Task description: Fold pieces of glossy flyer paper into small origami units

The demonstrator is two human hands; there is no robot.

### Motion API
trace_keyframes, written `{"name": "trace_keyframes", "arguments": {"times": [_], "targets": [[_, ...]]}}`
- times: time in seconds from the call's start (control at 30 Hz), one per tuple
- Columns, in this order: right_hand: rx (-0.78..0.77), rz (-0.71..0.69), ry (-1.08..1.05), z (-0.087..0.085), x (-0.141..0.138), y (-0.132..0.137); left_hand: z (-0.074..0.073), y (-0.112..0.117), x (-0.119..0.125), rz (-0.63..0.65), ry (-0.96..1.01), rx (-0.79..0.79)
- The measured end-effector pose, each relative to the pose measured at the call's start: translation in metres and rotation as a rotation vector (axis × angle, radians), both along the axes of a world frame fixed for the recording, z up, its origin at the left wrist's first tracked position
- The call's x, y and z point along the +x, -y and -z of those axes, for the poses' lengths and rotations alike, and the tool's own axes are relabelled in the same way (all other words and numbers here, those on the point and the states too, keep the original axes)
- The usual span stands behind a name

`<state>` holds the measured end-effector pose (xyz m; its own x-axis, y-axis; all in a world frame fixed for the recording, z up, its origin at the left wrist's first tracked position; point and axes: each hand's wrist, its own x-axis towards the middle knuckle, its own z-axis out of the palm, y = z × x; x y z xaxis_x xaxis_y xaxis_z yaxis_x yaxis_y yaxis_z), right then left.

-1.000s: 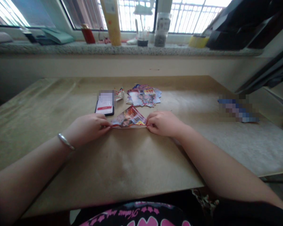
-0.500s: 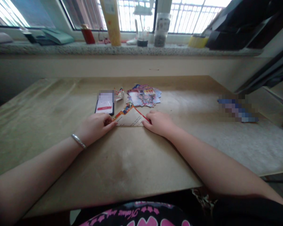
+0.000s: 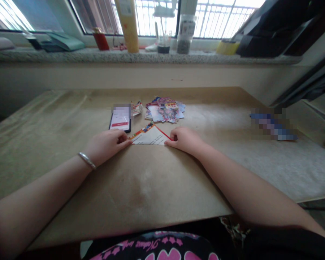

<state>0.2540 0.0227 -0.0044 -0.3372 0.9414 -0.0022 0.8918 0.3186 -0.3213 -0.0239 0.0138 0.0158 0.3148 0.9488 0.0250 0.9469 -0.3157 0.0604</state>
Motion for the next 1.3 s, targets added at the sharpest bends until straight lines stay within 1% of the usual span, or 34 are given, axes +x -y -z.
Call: {"name": "trace_keyframes", "arguments": {"times": [0.2,0.33,0.47,0.53,0.7,0.87,0.93,1.03,1.2,1.3], "targets": [[-0.081,0.033,-0.081,0.000,0.008,-0.002,-0.003,-0.005,-0.009,0.003,0.015,-0.089],[-0.117,-0.016,-0.118,0.001,0.014,-0.004,-0.002,-0.003,-0.012,0.054,0.027,-0.085],[-0.049,-0.122,-0.173,0.005,0.018,-0.006,0.000,-0.001,-0.013,0.096,0.074,-0.061],[-0.008,-0.133,-0.202,0.008,0.019,-0.007,0.001,-0.001,-0.013,0.117,0.087,-0.054],[0.063,-0.098,-0.277,0.012,0.019,-0.008,0.005,-0.002,-0.015,0.166,0.085,-0.012],[0.082,-0.213,-0.366,0.012,0.018,-0.010,0.008,-0.003,-0.016,0.175,0.105,0.023],[0.093,-0.234,-0.381,0.012,0.018,-0.010,0.008,-0.002,-0.016,0.173,0.111,0.030],[0.132,-0.259,-0.379,0.012,0.018,-0.010,0.007,-0.003,-0.016,0.178,0.141,0.065],[0.298,-0.364,-0.304,0.009,0.017,-0.006,0.011,-0.005,-0.014,0.218,0.247,0.204],[0.368,-0.394,-0.230,0.004,0.014,-0.002,0.015,-0.006,-0.013,0.265,0.268,0.253]]}}
